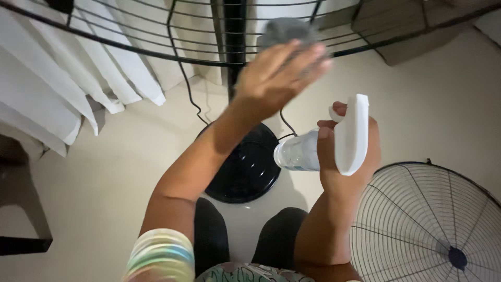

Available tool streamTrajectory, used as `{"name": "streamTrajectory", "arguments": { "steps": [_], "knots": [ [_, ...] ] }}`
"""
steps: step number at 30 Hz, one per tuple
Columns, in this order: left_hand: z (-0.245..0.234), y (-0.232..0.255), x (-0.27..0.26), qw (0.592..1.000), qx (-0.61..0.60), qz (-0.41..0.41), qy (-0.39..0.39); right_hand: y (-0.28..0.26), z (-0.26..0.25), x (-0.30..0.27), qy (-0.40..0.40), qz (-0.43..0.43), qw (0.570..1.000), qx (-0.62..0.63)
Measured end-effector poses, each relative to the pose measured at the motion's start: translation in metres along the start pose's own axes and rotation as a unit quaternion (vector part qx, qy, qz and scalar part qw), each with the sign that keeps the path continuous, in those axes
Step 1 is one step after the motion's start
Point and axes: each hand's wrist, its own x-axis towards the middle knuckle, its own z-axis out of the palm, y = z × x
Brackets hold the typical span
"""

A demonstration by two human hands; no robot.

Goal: The person cleans a standing electric fan by spraying a cleaning solution and wiping the blades, motor housing, and base with a cloth. The person systematically wipes each blade and the fan's metal cage, then cleans the stand and base.

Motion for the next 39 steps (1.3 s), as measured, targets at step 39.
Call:
{"name": "streamTrajectory", "arguments": {
  "steps": [39],
  "knots": [
    [-0.084, -0.092, -0.07, 0.994, 0.102, 0.019, -0.025, -0.039, 0.039, 0.006, -0.117, 0.011, 0.993, 0.018]
  ]
}}
